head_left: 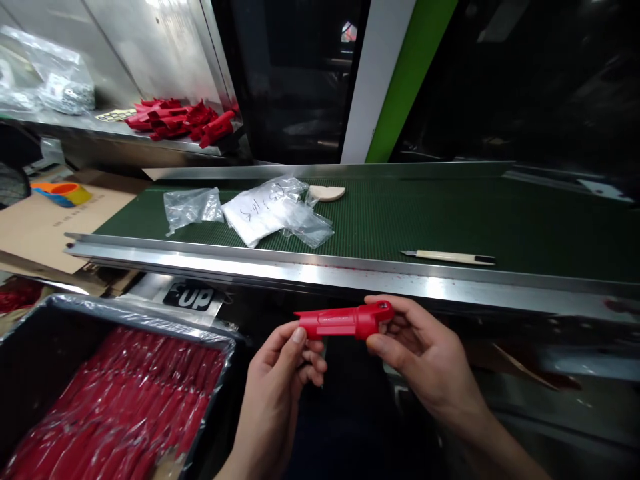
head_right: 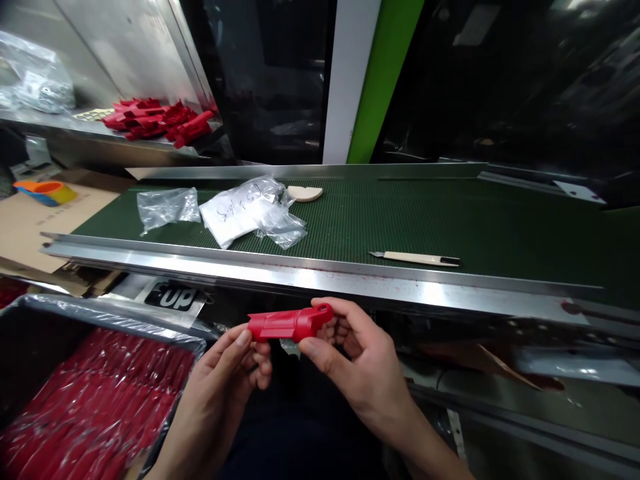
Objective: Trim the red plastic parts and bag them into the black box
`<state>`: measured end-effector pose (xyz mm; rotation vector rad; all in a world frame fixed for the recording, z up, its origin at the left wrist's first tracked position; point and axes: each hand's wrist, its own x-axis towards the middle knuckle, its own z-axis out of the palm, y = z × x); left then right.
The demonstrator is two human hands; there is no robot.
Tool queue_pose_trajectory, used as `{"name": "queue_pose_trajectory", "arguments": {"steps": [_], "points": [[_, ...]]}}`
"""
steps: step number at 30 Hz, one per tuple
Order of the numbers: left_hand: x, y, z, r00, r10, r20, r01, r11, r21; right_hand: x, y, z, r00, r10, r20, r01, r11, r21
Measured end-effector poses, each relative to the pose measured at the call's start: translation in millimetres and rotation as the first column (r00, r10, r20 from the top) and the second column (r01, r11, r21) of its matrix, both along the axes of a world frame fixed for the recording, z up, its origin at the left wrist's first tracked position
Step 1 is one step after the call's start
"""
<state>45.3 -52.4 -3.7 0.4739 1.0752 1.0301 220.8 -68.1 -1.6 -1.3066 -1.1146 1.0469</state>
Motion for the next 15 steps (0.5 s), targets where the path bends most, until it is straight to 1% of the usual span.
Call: {"name": "queue_pose_trajectory", "arguments": {"steps": [3,5,6,8,10,12,13,15], "points": [[-1.3,-2.1,0.4,1.000,0.003,0.007,-0.003,1.000,0.019,1.5,0.7,-2.5,1.000,-0.007,-0.002,0.007,1.000,-0.001],[-2.6,-3.3,1.2,1.000,0.015,0.007,-0.015,0.999,0.050,3.7,0.3,-5.3,1.000,0.010,0.021,-0.010,1.000,0.011],[-3.3,-3.7,1.4,1.000,0.019,-0.002,-0.019,0.997,0.072,4.8,-0.5,-7.0,0.998,0.027,0.053,-0.028,0.999,0.028],[-4.7,-4.0,0.7,0.999,0.022,-0.037,-0.017,0.992,0.124,6.0,-3.2,-11.1,0.985,0.045,0.169,-0.061,0.994,0.089],[-5.8,-3.9,-1.0,0.998,0.021,-0.065,-0.011,0.989,0.148,4.6,-7.2,-15.7,0.951,0.040,0.307,-0.102,0.977,0.188],[-6.4,-3.4,-2.4,0.998,0.018,-0.063,-0.009,0.991,0.135,-0.3,-11.1,-20.7,0.911,0.047,0.409,-0.188,0.931,0.312],[-6.6,-2.9,-2.5,0.998,0.013,-0.053,-0.007,0.992,0.123,-4.2,-12.6,-23.1,0.886,0.061,0.459,-0.253,0.895,0.369],[-7.2,-1.5,-1.4,0.999,0.002,-0.034,0.002,0.994,0.107,-14.3,-13.9,-26.5,0.814,0.065,0.578,-0.388,0.800,0.457]]}}
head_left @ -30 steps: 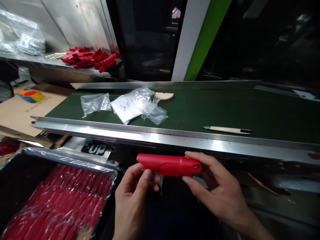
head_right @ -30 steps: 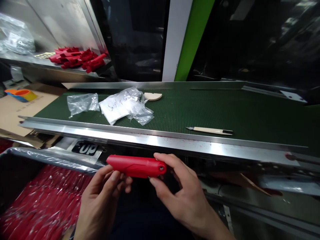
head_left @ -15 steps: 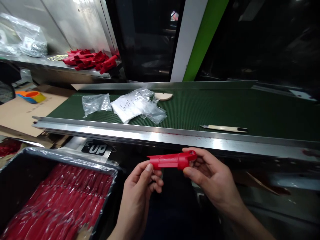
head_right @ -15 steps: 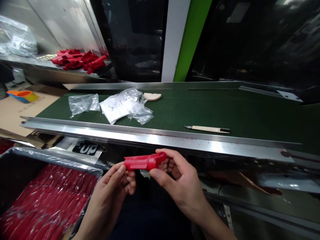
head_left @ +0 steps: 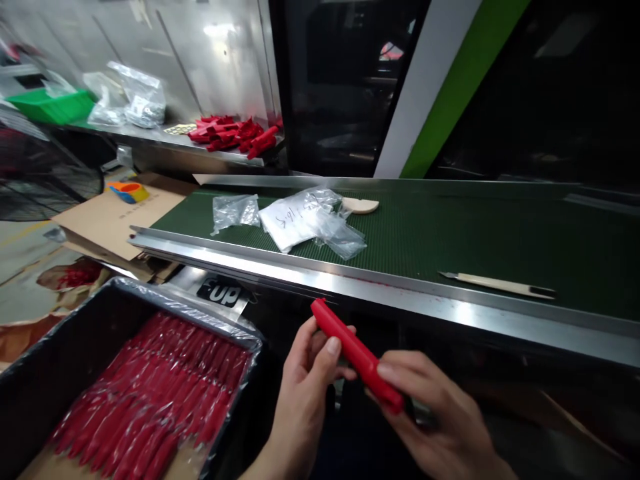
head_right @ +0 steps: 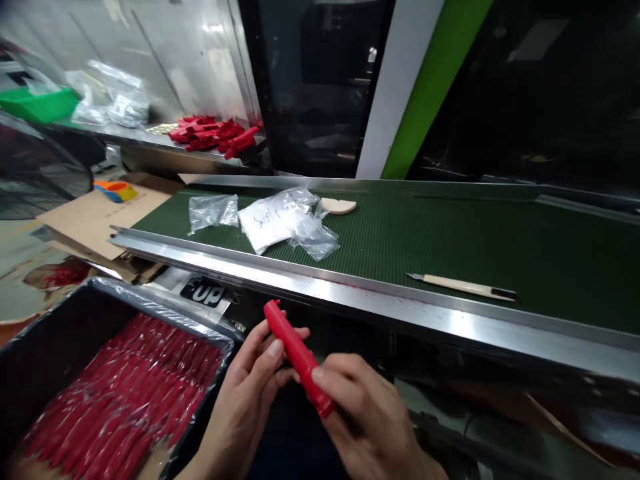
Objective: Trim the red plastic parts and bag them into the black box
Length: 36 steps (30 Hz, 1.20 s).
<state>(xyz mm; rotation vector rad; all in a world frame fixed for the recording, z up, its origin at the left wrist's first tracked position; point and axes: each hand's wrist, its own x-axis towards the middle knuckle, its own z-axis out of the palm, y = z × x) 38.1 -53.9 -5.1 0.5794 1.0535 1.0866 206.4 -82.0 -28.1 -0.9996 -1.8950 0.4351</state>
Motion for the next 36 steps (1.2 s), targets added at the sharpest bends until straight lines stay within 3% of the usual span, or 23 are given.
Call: {"name": "queue_pose_trajectory", "arguments": {"steps": [4,6,8,11,12,15,18,21,24,29,33,36], "points": [[-7.0,5.0,2.7,1.000,-0.009,-0.005,0.010,1.000,0.006,-19.2,8.9,6.6,0.949,0.088,0.304,-0.155,0.967,0.203],[-14.5,8.1,2.1,0.999,0.034,-0.024,-0.034,0.999,0.000,-19.7,23.7,17.8,0.883,0.208,0.422,-0.300,0.939,0.166],[-23.2,11.3,0.9,0.992,0.117,-0.044,-0.117,0.993,0.000,-12.0,49.4,30.8,0.853,0.254,0.457,-0.343,0.932,0.121],[-34.2,15.4,0.4,0.974,0.213,-0.073,-0.213,0.977,0.015,5.5,109.4,43.3,0.913,0.069,0.403,-0.111,0.990,0.081],[-36.8,16.0,0.6,0.971,0.226,-0.081,-0.225,0.974,0.018,10.2,132.9,43.7,0.900,0.032,0.434,-0.051,0.998,0.033],[-42.3,15.2,-0.3,0.968,0.232,-0.094,-0.231,0.973,0.021,15.8,198.6,33.5,0.821,0.057,0.568,-0.005,0.996,-0.093],[-47.8,12.5,-6.1,0.968,0.226,-0.108,-0.225,0.974,0.017,12.1,237.5,17.0,0.738,0.123,0.664,0.015,0.980,-0.199],[-54.2,11.3,-14.0,0.967,0.224,-0.122,-0.225,0.974,0.007,9.3,248.3,9.5,0.697,0.134,0.704,0.049,0.971,-0.234],[-58.2,12.7,-18.8,0.962,0.242,-0.124,-0.244,0.970,-0.006,12.6,247.3,14.9,0.701,0.072,0.709,0.111,0.972,-0.208],[-59.9,18.0,-19.8,0.962,0.246,-0.115,-0.246,0.969,0.016,22.1,242.9,32.4,0.784,-0.048,0.618,0.152,0.982,-0.116],[-59.8,19.2,-18.7,0.966,0.230,-0.120,-0.228,0.973,0.032,23.3,235.5,37.9,0.846,-0.280,0.453,0.293,0.955,0.043],[-59.8,17.3,-18.3,0.966,0.218,-0.136,-0.214,0.976,0.043,21.3,226.1,40.1,0.872,-0.295,0.390,0.292,0.954,0.069]]}}
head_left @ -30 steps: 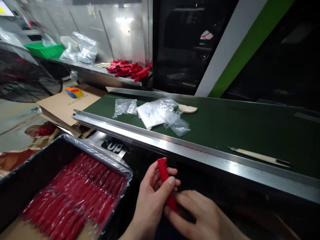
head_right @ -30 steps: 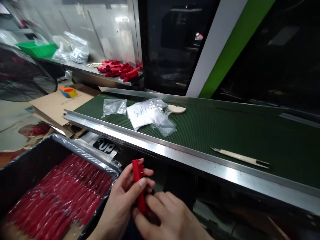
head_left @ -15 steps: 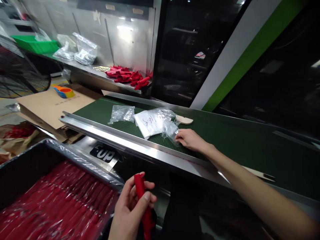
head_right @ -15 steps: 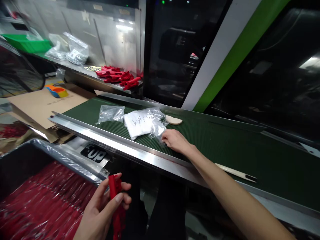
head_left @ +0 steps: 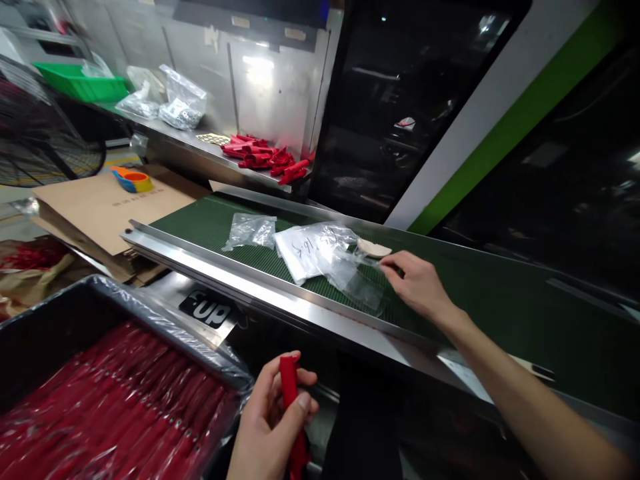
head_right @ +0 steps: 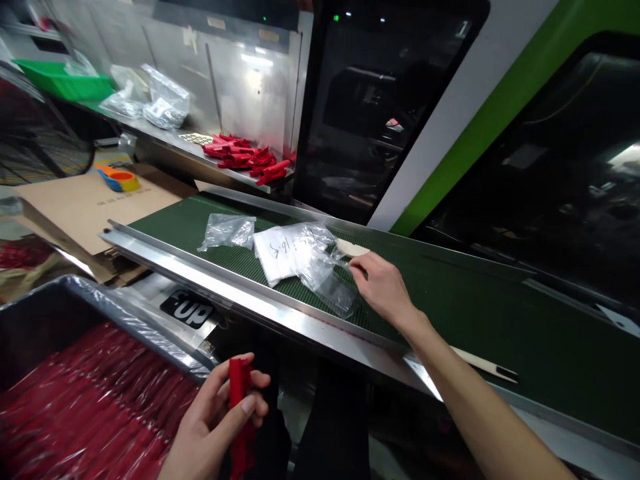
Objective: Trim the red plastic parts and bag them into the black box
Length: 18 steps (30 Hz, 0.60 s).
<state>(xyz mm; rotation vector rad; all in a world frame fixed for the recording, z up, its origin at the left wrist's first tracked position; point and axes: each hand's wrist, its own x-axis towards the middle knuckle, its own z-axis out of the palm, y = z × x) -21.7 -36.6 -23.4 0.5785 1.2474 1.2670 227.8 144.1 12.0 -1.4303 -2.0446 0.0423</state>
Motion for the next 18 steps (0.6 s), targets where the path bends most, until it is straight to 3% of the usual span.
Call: {"name": "queue_pose_trajectory", "arguments": {"steps": [5,8,10,12,14,16,18], "points": [[2.8,-8.8,-0.5,0.997,0.027,-0.079,-0.022,0.998,0.052,-15.4,-43.0,9.0,0.987,-0.045,-0.154,0.056,0.996,0.067],[11.0,-17.6,2.9,0.989,0.029,-0.144,-0.014,0.994,0.104,-40.5,-93.8,10.9,0.978,0.096,-0.187,-0.116,0.988,-0.098],[18.5,-23.1,7.2,0.991,-0.003,-0.134,0.021,0.991,0.136,-60.7,-129.8,7.8,0.945,0.149,-0.290,-0.225,0.942,-0.248],[25.2,-26.6,11.1,0.993,-0.041,-0.106,0.054,0.991,0.121,-77.7,-158.9,2.0,0.853,0.070,-0.517,-0.329,0.841,-0.429],[29.4,-27.8,12.2,0.990,-0.107,-0.089,0.113,0.991,0.074,-87.1,-177.4,-5.4,0.736,-0.097,-0.671,-0.389,0.750,-0.535],[31.1,-27.6,9.4,0.979,-0.175,-0.100,0.181,0.982,0.049,-87.6,-186.4,-13.6,0.673,-0.214,-0.708,-0.373,0.729,-0.574],[31.9,-27.1,3.8,0.963,-0.240,-0.124,0.247,0.968,0.044,-81.2,-190.2,-21.3,0.661,-0.269,-0.700,-0.314,0.749,-0.584]]}}
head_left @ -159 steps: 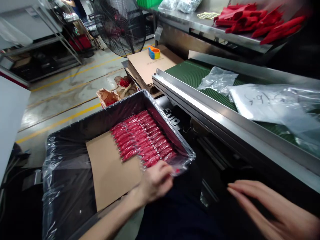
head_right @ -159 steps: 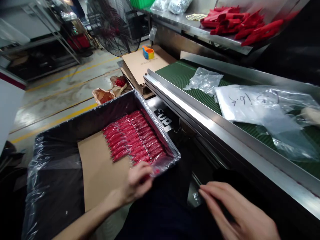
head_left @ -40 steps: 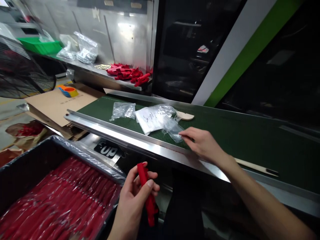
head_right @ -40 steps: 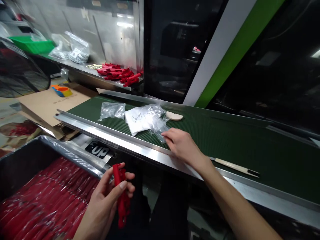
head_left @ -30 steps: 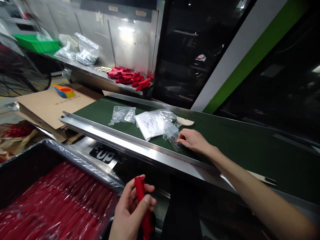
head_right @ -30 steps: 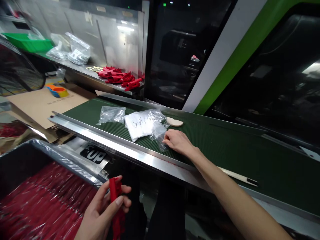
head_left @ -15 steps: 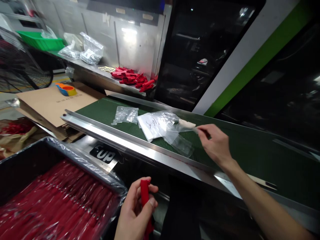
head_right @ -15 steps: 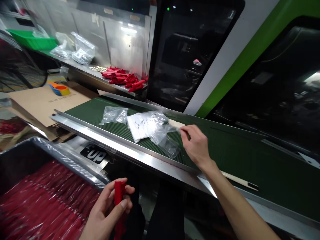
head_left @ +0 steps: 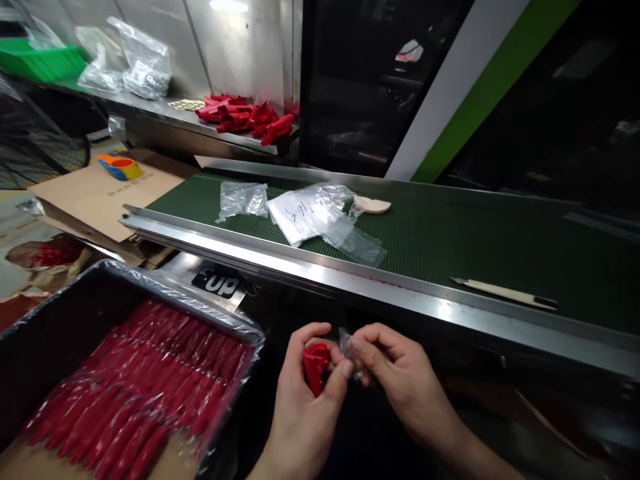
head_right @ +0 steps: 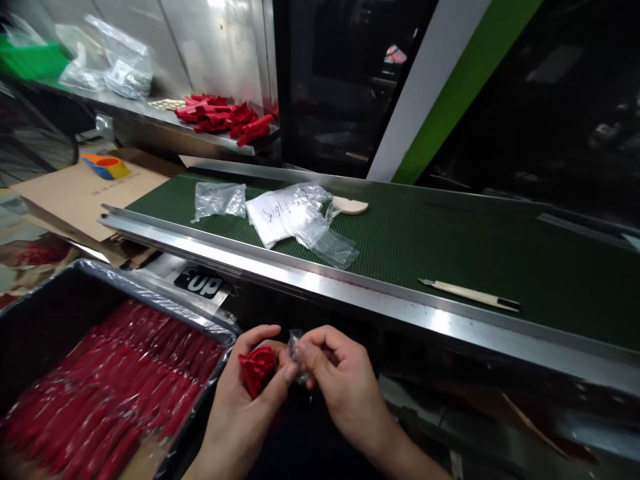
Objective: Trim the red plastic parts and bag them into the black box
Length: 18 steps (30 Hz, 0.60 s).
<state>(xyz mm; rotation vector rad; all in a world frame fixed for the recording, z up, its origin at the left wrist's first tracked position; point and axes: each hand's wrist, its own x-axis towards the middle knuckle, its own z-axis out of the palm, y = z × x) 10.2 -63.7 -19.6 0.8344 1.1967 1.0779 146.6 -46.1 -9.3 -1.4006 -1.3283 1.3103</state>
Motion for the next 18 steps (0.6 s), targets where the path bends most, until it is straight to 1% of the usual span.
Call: {"name": "queue_pose_trajectory", "arguments": {"steps": [3,4,6,7,8,9,11,12,13,14,15,16,17,18], "points": [[2.9,1.5,-7.3,0.995,-0.041,-0.095,0.041,0.999,-0.003,13.9,-3.4,-6.6,0.995,-0.093,0.046,0.091,0.995,0.040],[4.4,2.2,-8.6,0.989,-0.041,-0.144,0.043,0.999,0.011,18.1,-4.9,-6.5,0.989,-0.131,0.066,0.126,0.989,0.080],[7.6,3.1,-9.6,0.962,-0.024,-0.271,0.047,0.996,0.078,25.0,-9.3,-2.5,0.967,-0.213,0.141,0.175,0.954,0.242],[8.9,2.9,-9.9,0.941,-0.021,-0.339,0.068,0.990,0.126,27.6,-12.1,1.1,0.957,-0.217,0.193,0.144,0.932,0.332],[9.9,1.9,-10.5,0.915,-0.035,-0.401,0.116,0.977,0.177,29.6,-15.1,5.3,0.949,-0.176,0.260,0.061,0.916,0.397],[10.8,0.3,-11.5,0.886,-0.065,-0.460,0.189,0.955,0.228,31.2,-18.3,9.7,0.938,-0.096,0.333,-0.059,0.902,0.428],[11.8,-3.9,-15.6,0.821,-0.118,-0.559,0.338,0.889,0.310,34.0,-24.3,17.5,0.903,0.112,0.414,-0.295,0.863,0.409],[12.1,-5.7,-18.5,0.796,-0.118,-0.593,0.376,0.865,0.332,35.8,-26.9,20.5,0.893,0.171,0.416,-0.350,0.845,0.404],[12.1,-6.6,-21.6,0.779,-0.099,-0.619,0.380,0.860,0.341,38.5,-29.2,22.6,0.899,0.163,0.406,-0.343,0.839,0.423],[11.7,-6.3,-24.5,0.770,-0.068,-0.635,0.356,0.871,0.339,42.2,-31.5,24.2,0.915,0.089,0.393,-0.279,0.844,0.459],[10.7,-4.5,-26.9,0.767,-0.031,-0.641,0.311,0.891,0.329,47.1,-33.9,25.2,0.921,-0.028,0.388,-0.185,0.846,0.499],[9.2,-1.5,-28.5,0.770,-0.007,-0.638,0.265,0.913,0.311,53.1,-36.6,25.8,0.900,-0.167,0.403,-0.083,0.842,0.533],[7.1,2.5,-29.0,0.778,0.001,-0.629,0.231,0.930,0.286,59.9,-39.9,26.0,0.849,-0.306,0.431,0.008,0.824,0.567],[4.6,7.1,-28.4,0.789,-0.009,-0.615,0.211,0.943,0.257,67.0,-43.6,25.8,0.783,-0.418,0.461,0.071,0.796,0.602]]}}
